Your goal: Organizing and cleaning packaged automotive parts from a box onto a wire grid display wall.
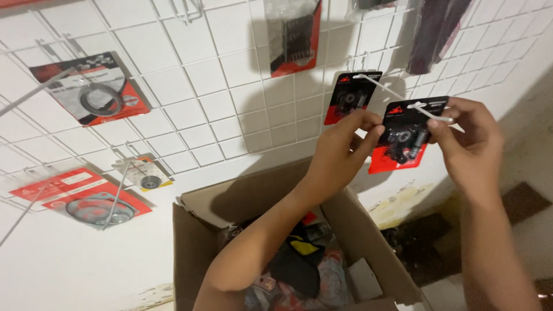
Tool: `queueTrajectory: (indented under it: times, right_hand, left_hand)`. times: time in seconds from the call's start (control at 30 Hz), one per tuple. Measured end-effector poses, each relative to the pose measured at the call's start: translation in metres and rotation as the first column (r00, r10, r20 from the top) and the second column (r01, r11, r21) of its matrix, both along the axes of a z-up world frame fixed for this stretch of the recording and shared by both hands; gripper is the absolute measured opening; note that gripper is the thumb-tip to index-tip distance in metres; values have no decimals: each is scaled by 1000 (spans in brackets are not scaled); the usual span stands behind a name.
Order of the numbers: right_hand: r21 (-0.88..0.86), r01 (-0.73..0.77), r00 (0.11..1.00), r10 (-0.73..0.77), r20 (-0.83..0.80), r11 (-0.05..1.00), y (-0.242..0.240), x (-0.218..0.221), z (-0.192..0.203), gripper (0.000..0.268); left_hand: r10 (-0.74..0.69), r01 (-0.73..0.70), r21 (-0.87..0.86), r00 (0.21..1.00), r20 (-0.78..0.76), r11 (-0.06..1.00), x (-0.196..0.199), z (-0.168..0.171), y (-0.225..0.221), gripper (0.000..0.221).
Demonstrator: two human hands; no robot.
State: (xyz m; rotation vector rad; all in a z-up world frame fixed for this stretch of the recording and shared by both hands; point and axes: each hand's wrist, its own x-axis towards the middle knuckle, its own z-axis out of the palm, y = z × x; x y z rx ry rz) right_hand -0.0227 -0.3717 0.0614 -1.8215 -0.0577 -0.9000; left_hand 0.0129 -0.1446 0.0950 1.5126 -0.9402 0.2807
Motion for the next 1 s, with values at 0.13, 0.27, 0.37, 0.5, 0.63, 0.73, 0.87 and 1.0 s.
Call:
queueTrajectory:
  times: [0.13,0.27,0.37,0.5,0.63,0.73,0.87,1.0]
  right_hand:
    - [-36,-70,995,72,74,997,-6,31,-9,36]
    - [-121,-67,987,83,136,990,6,51,-3,47]
    - [-62,-82,986,90,139,995,10,72,-9,39]
    - [-51,-73,982,81,170,996,20,95,-13,37]
    - [-79,-18,974,35,223,997,35,104,-14,32]
    - [-162,7,965,36,261,987,38,113,-19,29]
    - [-292,-3,988,48,150,957,27,117,-33,43]
    - [-555,106,987,-155,-42,825,28,77,-22,29]
  left_hand:
    - [118,-118,-15,992,47,993,20,-8,-5,12]
    - [261,-265,24,961,94,964,44,-16,-9,14]
    - [316,-319,34,946,68,947,52,-13,-8,12]
    - [333,-331,-29,940,80,943,72,-25,-11,14]
    - [457,-472,36,868,192,881,92,-36,-15,23]
    - [504,-529,65,834,224,846,98,-38,-12,22]
    - [502,-529,126,843,193,839,102,-44,-2,22]
    - [498,-526,174,848,180,833,80,-59,30,29]
